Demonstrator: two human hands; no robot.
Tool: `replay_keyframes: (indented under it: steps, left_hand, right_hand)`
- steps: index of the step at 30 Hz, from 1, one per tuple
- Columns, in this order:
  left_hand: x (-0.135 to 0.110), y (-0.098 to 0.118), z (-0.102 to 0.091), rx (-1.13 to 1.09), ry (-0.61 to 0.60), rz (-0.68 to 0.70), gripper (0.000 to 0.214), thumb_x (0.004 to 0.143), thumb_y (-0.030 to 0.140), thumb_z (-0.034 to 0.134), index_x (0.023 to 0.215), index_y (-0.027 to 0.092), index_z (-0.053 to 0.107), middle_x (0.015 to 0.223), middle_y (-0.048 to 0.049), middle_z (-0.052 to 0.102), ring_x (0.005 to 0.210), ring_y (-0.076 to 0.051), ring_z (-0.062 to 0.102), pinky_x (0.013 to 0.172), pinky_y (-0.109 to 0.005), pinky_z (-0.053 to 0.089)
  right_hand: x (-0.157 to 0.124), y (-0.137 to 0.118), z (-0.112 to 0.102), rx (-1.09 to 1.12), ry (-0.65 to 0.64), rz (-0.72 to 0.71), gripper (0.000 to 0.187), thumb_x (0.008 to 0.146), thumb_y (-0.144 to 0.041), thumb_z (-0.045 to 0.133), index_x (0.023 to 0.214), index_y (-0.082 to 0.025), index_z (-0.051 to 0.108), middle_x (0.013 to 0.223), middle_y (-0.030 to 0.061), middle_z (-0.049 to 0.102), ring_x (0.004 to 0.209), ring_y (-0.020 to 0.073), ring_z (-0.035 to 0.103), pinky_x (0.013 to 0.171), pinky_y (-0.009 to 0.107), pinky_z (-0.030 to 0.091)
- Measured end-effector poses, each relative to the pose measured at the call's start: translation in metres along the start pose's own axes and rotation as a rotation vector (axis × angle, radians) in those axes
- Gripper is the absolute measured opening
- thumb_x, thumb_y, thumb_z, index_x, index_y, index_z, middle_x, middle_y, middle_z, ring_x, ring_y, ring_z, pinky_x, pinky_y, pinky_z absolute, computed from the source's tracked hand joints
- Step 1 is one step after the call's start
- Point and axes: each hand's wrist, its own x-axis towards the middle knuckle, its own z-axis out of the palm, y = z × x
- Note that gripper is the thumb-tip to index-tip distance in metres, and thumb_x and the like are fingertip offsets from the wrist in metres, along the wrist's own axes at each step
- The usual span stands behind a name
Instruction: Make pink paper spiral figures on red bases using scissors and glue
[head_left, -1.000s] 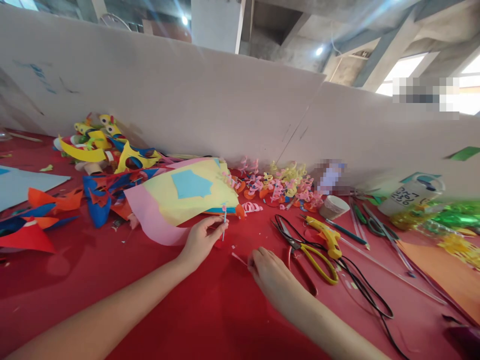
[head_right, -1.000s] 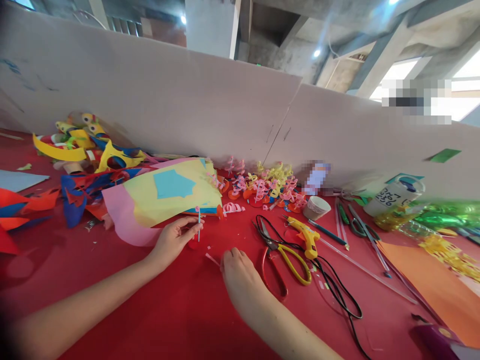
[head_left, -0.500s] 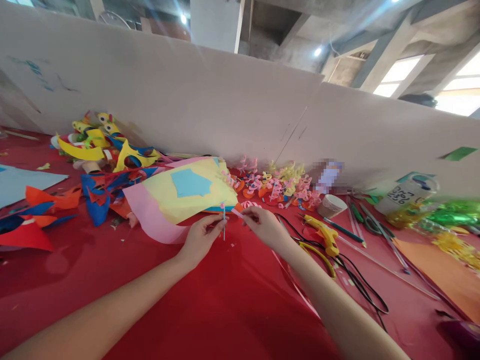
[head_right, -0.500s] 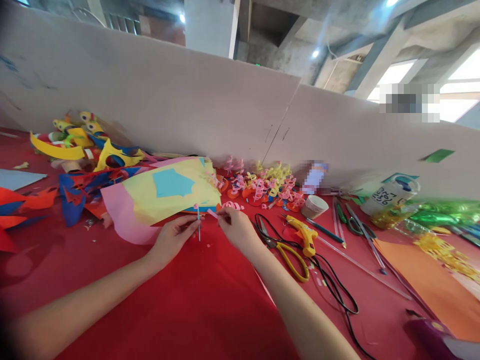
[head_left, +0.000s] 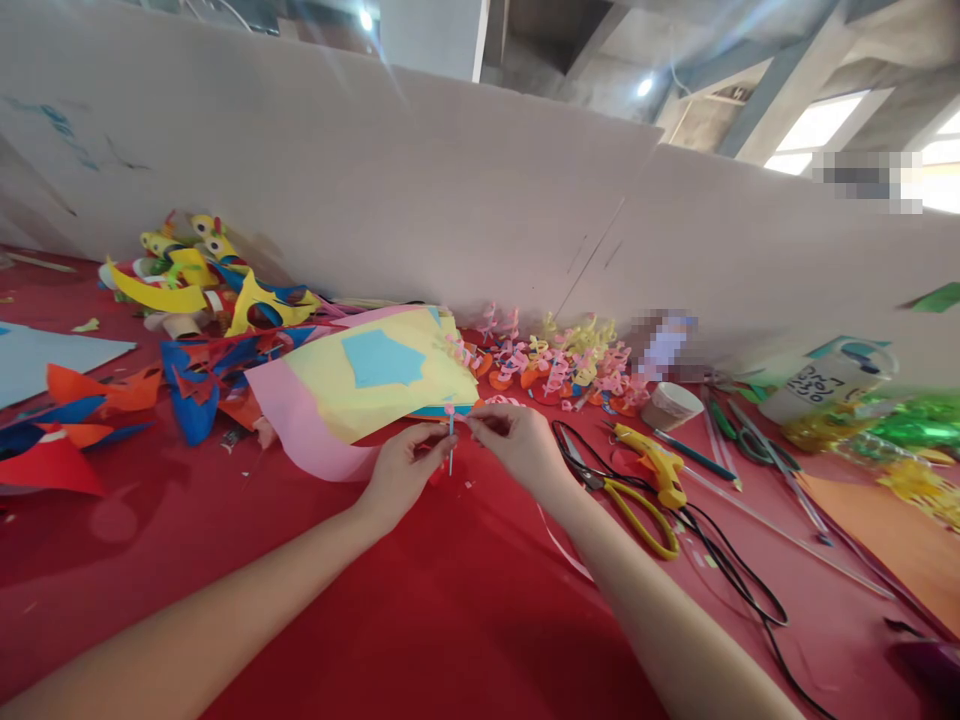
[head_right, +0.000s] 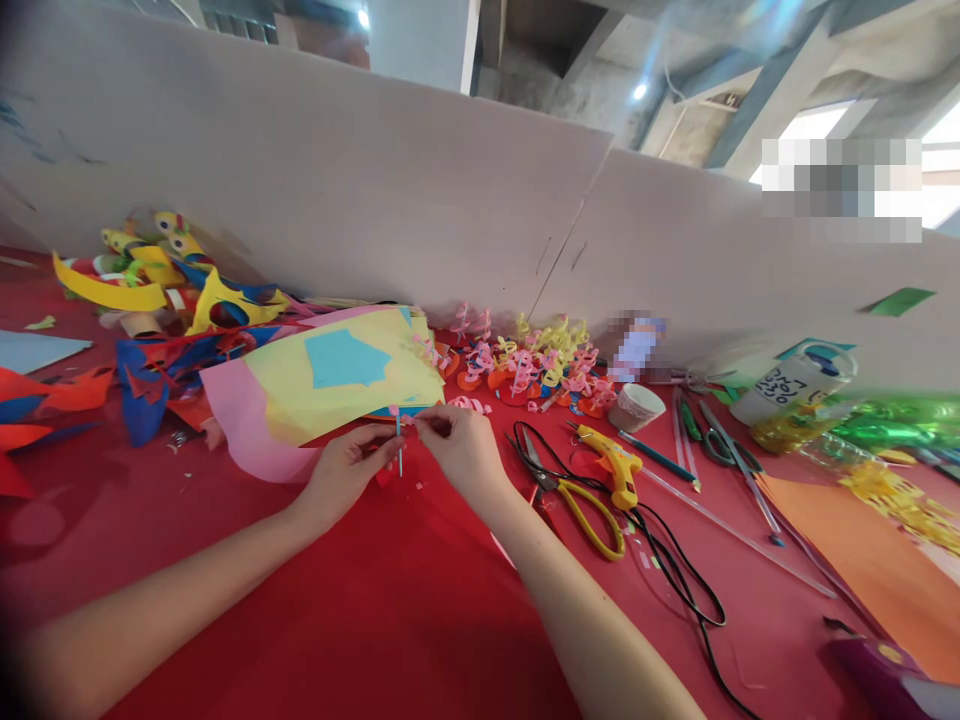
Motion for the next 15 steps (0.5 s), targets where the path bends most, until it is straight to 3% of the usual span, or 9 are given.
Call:
replay_keyframes:
  steps: [5,15]
  left_hand:
    - [-0.0008,0.0025,0.0009,-0.041,-0.016,0.014,0.026,0.076,0.033,0.061,0.095,0.018,0.068,0.080,-0.0026,0.068,0.069,-0.015,0.060,0.065,-0.024,0.049]
    - [-0.0018,0.0038,0.0012,-0.025,-0.023,-0.001,0.028,0.076,0.035,0.061,0.097,0.018,0.069,0.078,-0.0028,0.068,0.068,-0.016,0.060,0.065,-0.026,0.050]
  right_hand:
    - [-0.0016,-0.0024,0.0012,0.022,0.007,0.003,0.018,0.074,-0.025,0.058,0.078,-0.019,0.074,0.064,0.0024,0.070,0.056,0.0160,0.063,0.052,0.023,0.043]
    - [-0.0010,-0.0020,0.0001,0.071,-0.031,0.012,0.020,0.072,-0.024,0.058,0.081,-0.017,0.075,0.061,0.0020,0.068,0.053,0.0133,0.058,0.050,0.022,0.042]
